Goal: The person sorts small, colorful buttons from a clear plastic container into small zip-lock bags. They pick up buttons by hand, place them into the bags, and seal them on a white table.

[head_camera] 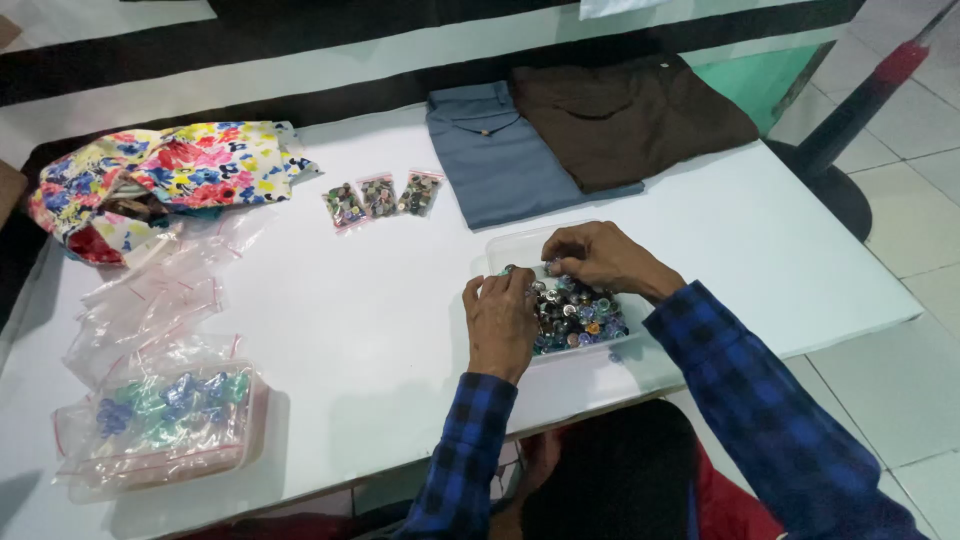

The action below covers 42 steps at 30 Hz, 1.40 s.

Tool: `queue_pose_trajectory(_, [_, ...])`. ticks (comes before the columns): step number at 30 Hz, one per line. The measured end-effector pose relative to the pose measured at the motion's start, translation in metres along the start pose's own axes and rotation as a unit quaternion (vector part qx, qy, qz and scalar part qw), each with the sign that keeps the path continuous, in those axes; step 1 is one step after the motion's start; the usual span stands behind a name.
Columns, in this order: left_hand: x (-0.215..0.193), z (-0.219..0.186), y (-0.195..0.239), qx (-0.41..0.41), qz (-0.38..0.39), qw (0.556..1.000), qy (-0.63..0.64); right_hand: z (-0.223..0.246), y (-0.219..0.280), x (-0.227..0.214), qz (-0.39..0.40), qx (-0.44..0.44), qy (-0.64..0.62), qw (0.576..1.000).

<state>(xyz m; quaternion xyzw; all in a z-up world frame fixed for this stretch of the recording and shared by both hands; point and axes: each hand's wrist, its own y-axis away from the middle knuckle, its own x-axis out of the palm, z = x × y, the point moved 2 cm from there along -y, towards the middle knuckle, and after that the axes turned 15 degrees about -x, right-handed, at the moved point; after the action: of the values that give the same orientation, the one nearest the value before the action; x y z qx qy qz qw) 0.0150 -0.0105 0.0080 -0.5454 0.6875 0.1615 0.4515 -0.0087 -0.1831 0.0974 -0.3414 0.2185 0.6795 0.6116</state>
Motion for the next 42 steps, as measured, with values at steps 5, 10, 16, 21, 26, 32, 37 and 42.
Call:
queue_pose_trajectory(5, [-0.001, 0.0, -0.002, -0.006, 0.013, 1.0, 0.007, -0.008, 0.004, 0.005, -0.011, -0.032, -0.055, 0.998])
queue_pose_trajectory(10, [-0.011, -0.007, 0.002, -0.007, 0.023, 1.0, -0.002, -0.004, 0.011, 0.01, -0.01, -0.053, -0.076, 0.996])
queue_pose_trajectory(16, [-0.01, -0.009, -0.001, 0.031, -0.036, 0.999, -0.019, 0.004, 0.013, 0.015, 0.007, -0.053, -0.09, 0.995])
queue_pose_trajectory(21, [-0.016, -0.013, -0.001, 0.104, -0.145, 0.983, -0.035, 0.011, 0.018, 0.016, -0.029, -0.048, -0.112, 0.992])
queue_pose_trajectory(26, [-0.035, -0.014, 0.005, 0.138, -0.235, 0.962, -0.001, 0.038, 0.02, 0.018, -0.08, -0.089, -0.071, 0.99])
queue_pose_trajectory(32, [-0.084, 0.024, 0.026, 0.121, -0.314, 0.939, 0.071, 0.087, 0.01, 0.06, -0.178, -0.17, -0.006, 0.969])
queue_pose_trajectory(37, [-0.095, 0.094, 0.051, 0.063, -0.312, 0.942, 0.11, 0.107, -0.007, 0.143, -0.182, -0.213, 0.12, 0.952])
queue_pose_trajectory(42, [-0.078, 0.155, 0.063, -0.072, -0.153, 0.984, 0.06, 0.095, -0.022, 0.205, -0.12, -0.154, 0.151, 0.969])
